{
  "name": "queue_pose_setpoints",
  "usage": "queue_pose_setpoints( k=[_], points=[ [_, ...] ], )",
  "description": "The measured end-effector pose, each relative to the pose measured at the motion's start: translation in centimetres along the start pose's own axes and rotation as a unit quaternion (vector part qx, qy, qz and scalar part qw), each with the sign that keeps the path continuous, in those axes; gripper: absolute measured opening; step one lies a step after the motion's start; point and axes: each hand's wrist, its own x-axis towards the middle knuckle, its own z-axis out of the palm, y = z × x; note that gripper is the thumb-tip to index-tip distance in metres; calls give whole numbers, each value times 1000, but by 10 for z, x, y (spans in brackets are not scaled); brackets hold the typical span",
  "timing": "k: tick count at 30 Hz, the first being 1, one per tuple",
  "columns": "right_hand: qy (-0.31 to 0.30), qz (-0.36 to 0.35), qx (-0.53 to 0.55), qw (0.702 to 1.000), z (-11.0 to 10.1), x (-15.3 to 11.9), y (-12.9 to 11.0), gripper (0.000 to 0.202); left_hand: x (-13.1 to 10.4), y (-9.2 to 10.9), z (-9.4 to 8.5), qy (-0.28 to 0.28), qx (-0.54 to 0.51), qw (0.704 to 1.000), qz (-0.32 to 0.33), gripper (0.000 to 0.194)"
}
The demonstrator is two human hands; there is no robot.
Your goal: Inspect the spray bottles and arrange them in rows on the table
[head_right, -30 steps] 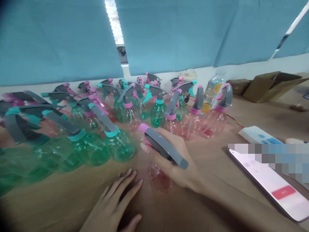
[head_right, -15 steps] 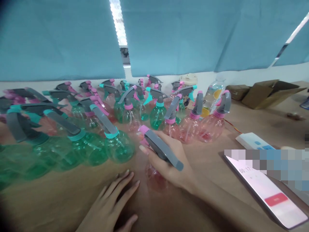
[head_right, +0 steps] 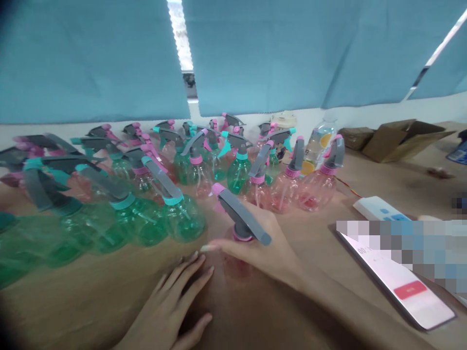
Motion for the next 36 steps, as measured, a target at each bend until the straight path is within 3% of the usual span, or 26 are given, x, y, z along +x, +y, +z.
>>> queue_pose_setpoints(
  k=[2, 7, 15, 24, 36],
  points=[
    [-6, -6, 3, 1000, -4, -3, 0, 29, 0, 0, -1, -5, -5, 1000, -1, 57],
    [-10, -11, -56, 998, -12, -25, 6, 69, 0, 2, -2, -19, -19, 1000, -9, 58],
    [118, -38, -193, 973, 6, -64, 33, 61, 3, 5, -6, -52, -55, 997, -32, 54],
    [66, -46, -247, 966, 14, -24, 31, 53, 2, 6, -7, -47, -94, 993, -45, 52],
    [42, 6, -235, 971, 27, 19, 26, 56, 16, -24, -5, 0, -133, 986, -103, 42]
  ],
)
